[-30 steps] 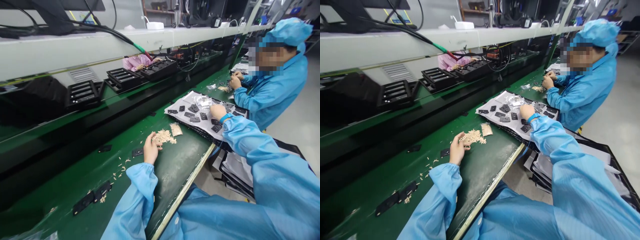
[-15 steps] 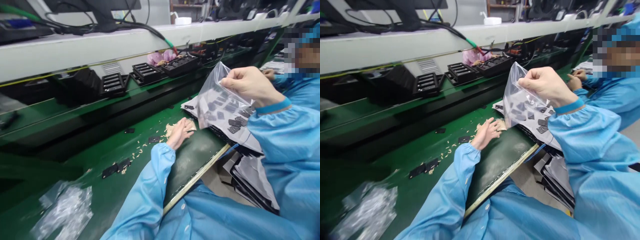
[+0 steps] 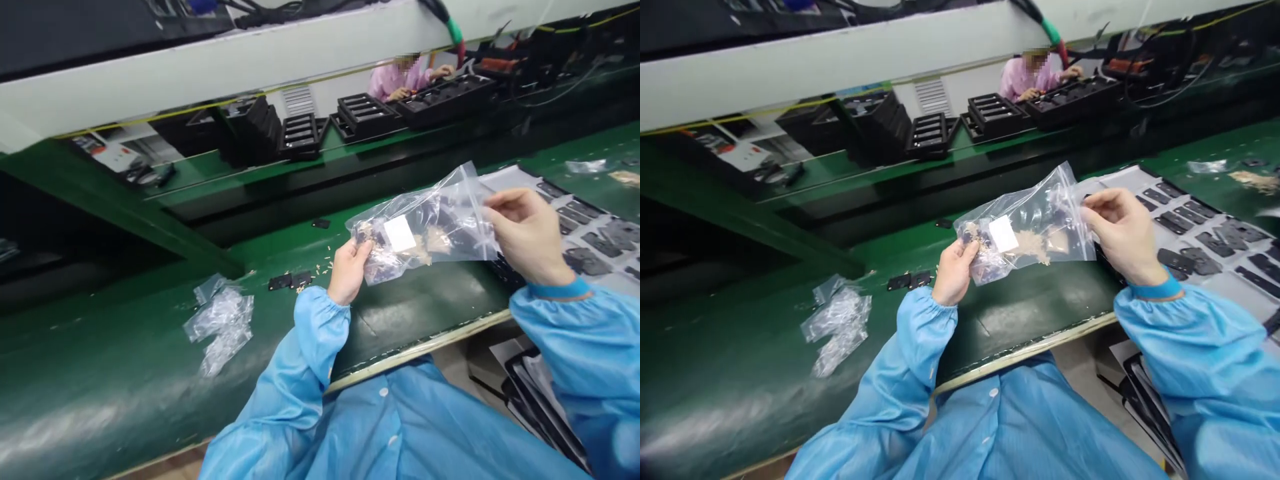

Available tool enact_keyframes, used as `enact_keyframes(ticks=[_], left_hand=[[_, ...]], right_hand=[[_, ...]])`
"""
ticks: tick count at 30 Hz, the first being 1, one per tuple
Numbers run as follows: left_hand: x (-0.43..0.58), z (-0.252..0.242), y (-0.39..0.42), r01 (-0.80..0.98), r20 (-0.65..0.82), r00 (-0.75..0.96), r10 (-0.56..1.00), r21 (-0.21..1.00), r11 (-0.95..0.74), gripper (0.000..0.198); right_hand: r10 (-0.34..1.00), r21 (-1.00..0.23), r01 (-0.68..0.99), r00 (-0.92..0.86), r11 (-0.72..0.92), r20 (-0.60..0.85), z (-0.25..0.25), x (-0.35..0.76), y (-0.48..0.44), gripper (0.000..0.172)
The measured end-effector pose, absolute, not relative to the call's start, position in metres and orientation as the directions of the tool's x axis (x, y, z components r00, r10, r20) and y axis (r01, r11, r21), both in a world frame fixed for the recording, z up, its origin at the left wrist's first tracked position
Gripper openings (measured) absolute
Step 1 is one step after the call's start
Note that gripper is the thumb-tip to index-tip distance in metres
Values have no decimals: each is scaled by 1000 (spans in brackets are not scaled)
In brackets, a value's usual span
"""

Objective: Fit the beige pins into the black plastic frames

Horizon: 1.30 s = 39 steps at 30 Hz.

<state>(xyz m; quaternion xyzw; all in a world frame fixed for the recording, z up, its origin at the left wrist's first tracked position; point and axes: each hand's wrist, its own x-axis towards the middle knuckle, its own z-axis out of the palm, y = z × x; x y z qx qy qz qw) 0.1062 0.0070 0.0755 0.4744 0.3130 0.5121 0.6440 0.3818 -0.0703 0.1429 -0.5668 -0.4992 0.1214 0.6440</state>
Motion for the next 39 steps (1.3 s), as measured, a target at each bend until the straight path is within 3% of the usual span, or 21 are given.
enact_keyframes(ticks=[2,5,8,12,15,17,23,26,30,35,37,39], left_hand=[[99,71,6,-321,82,245,966,947,0,39],[88,65,6,-246,80,204,976,969,-28,38],[79,59,8,-189,94,163,982,980,-63,35],[74,53,11,-155,99,143,985,985,-77,34],[73,52,11,-147,108,149,983,985,-86,36],[73,51,11,-146,111,142,984,985,-91,37],[71,48,12,-139,83,113,990,988,-67,36],[70,47,11,-123,95,110,989,989,-81,35],[65,46,11,-124,96,112,989,989,-82,34],[61,45,9,-125,77,109,991,990,-64,30],[61,47,7,-169,54,114,992,985,-34,30],[60,49,5,-181,35,103,994,983,-16,28]], right_hand=[[632,-686,604,357,405,688,141,374,-70,13],[590,-470,750,132,466,796,141,368,-68,12],[565,-428,767,106,477,818,140,364,-68,20],[639,-492,740,109,459,761,137,360,-66,19],[794,-698,626,201,346,574,132,358,-60,24],[815,-797,537,308,276,490,129,357,-55,25],[853,-827,516,306,225,424,123,351,-46,20],[914,-877,458,275,148,298,122,348,-44,23],[988,-968,248,140,22,59,126,343,-45,22],[980,-992,-124,-200,-37,-12,129,326,-50,11],[964,-984,-154,-261,-86,-43,125,317,-50,11],[947,-991,-89,-313,-100,-68,118,308,-47,31]])
